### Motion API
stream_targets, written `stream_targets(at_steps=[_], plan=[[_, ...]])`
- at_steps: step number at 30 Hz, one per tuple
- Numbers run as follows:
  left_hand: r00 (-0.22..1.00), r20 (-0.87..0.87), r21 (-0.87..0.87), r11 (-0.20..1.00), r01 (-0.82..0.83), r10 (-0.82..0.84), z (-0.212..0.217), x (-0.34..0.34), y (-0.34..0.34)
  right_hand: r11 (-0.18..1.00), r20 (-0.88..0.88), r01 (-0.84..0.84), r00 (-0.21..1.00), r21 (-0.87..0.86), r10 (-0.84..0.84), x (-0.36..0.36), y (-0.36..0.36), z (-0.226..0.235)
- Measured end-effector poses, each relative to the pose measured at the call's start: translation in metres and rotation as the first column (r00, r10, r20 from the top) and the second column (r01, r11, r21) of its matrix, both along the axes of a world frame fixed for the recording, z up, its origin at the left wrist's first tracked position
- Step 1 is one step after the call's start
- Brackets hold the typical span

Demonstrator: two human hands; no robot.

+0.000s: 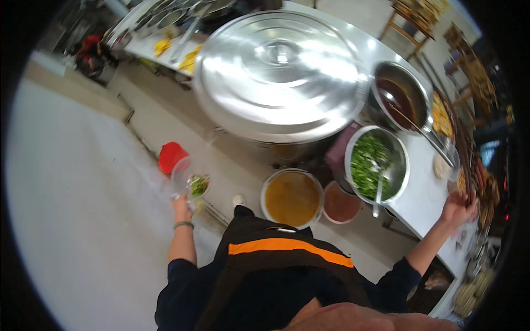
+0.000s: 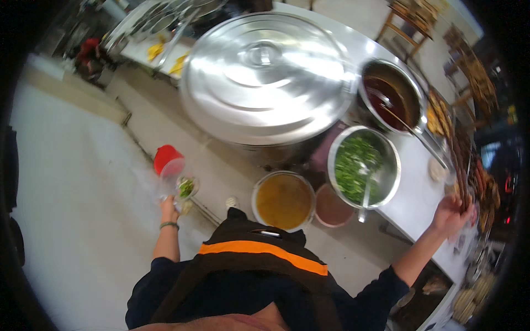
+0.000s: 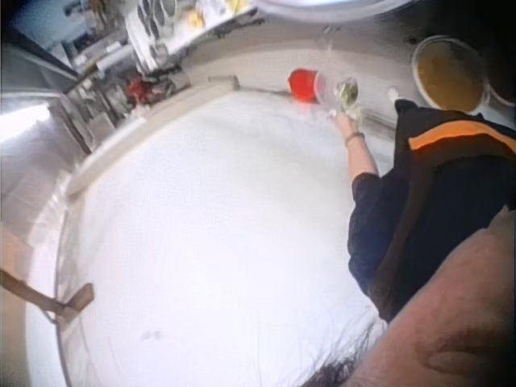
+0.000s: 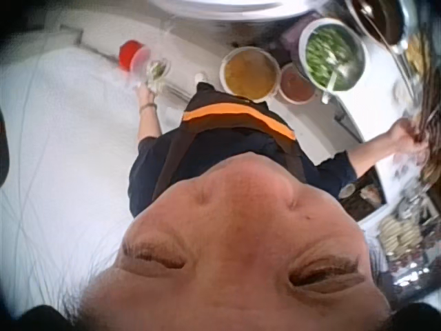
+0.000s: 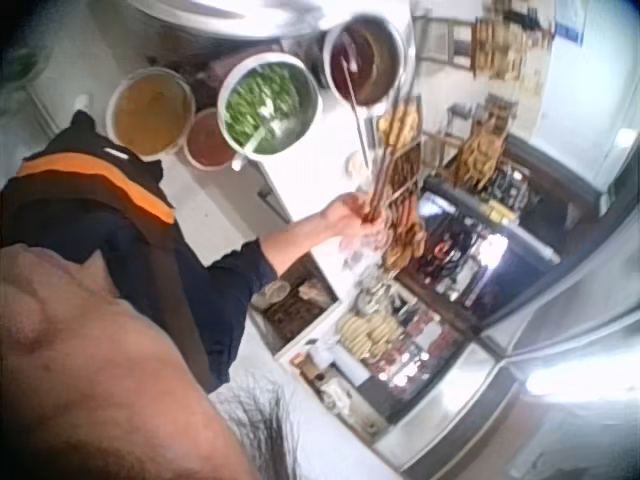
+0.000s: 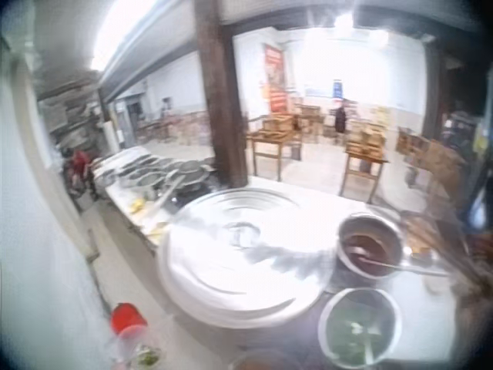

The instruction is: The person assembles a food order by placing sliced meat, dumplings, and chopped greens into a clear plastic container, then adds broth from a large pot. The person uses chopsticks and a ladle to handle ingredients and liquids, and references a small paper slip during assembly.

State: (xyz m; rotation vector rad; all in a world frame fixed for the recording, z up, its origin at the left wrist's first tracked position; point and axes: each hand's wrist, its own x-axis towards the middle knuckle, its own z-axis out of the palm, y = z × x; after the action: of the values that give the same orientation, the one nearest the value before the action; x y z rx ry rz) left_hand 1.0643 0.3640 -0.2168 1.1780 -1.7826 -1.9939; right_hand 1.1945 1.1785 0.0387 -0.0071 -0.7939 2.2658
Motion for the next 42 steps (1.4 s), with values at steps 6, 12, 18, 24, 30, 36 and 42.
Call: stream_targets(at_steps=[6,12,18,24,30,36,42], plan=[[0.979,-0.065,-0.095,0.978,0.186,-0.193,0.014,-0.097,-0.095,0.993,0.275,-0.069,0.961,0.095,0.040,-0.112,-0.276,-0.003],[0.994,-0.084,-0.076,0.995,0.067,-0.073,0.037,-0.125,-0.187,0.904,0.217,-0.402,0.904,0.148,0.367,-0.248,-0.427,0.033],[0.992,0.041,-0.070,0.991,-0.116,0.119,0.048,-0.133,-0.240,0.856,0.114,-0.492,0.870,0.157,0.479,-0.313,-0.505,0.041],[0.972,-0.232,0.100,0.995,-0.016,0.039,0.084,-0.220,-0.249,0.857,0.032,-0.511,0.860,0.065,0.510,-0.352,-0.516,0.015],[0.965,-0.215,0.007,0.988,0.154,-0.149,0.112,-0.388,-0.247,0.931,-0.075,-0.361,0.928,0.061,0.365,-0.409,-0.477,0.023],[0.942,-0.240,0.197,0.938,0.286,-0.237,0.112,-0.538,-0.221,0.944,-0.081,-0.303,0.946,0.130,0.315,-0.492,-0.471,0.036],[0.928,-0.046,0.176,0.912,0.371,-0.369,0.106,-0.657,-0.204,0.931,-0.080,-0.285,0.947,0.226,0.310,-0.566,-0.502,0.062]])
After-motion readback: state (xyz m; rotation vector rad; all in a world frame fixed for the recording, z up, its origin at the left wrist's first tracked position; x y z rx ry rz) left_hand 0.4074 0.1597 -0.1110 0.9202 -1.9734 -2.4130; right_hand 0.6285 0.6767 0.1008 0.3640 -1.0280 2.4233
